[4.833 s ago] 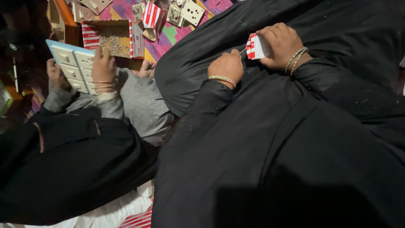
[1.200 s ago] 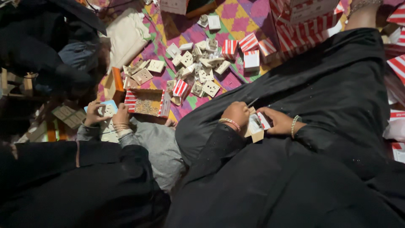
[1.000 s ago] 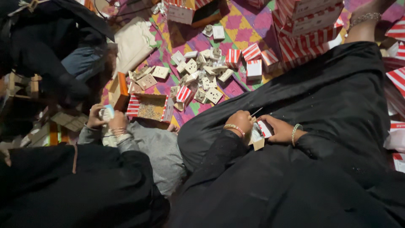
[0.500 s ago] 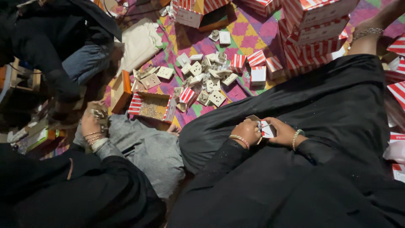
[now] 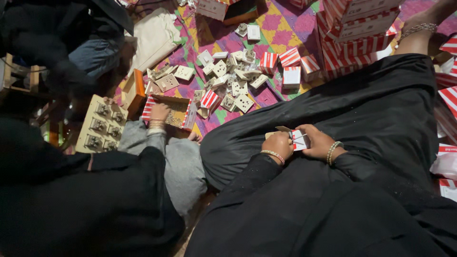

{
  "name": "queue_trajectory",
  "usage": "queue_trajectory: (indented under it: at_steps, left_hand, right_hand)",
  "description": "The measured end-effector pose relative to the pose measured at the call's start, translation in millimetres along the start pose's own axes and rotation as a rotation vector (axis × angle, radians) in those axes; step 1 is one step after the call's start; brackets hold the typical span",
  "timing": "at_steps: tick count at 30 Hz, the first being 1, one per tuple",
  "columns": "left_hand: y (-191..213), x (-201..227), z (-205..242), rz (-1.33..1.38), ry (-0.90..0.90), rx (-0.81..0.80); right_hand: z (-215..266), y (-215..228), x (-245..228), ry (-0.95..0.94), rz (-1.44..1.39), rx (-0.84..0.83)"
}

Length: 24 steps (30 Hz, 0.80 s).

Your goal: The person uses a small tool to manipulate white electrical socket components, then places them into small red-and-white striped boxes. The person repeats this process with multiple components and boxes while seated on the floor.

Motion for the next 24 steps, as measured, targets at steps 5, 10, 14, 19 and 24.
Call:
queue_trajectory:
  at_steps: [5, 10, 14, 19, 24]
  left_hand:
    - [-30.5, -31.3, -15.8, 0.115, 0.045, -0.138]
    - [-53.0, -50.5, -37.2, 0.414, 0.006, -0.179]
    - [-49.9, -64.9, -34.5, 0.56, 0.155, -0.114]
    - [-29.5, -53.9, -30.9, 0.38, 0.032, 0.05]
    - [-31.7, -52.6, -28.2, 0.298, 0.199, -0.121]
  right_hand:
    - [-1.9, 0.1, -0.3, -0.025, 0.033, -0.017]
    - [-3.3, 2.0, 4.8, -0.031, 0.024, 0.03]
    - [-2.1, 1.0, 11.0, -0.114, -0.069, 0.04]
    - [-3.9, 2.2, 15.9, -0.14, 0.017, 0.03]
    - [-5.8, 0.3, 9.5, -0.057, 0.057, -0.009]
Point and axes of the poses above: each hand's wrist, its own z-axis away from the middle knuckle, its own y-axis out of the back of the hand, x = y × z, the point moved 5 cm from there along -z, towards the middle knuckle, and after that the axes turned 13 degrees about y, right-handed, at the moved point
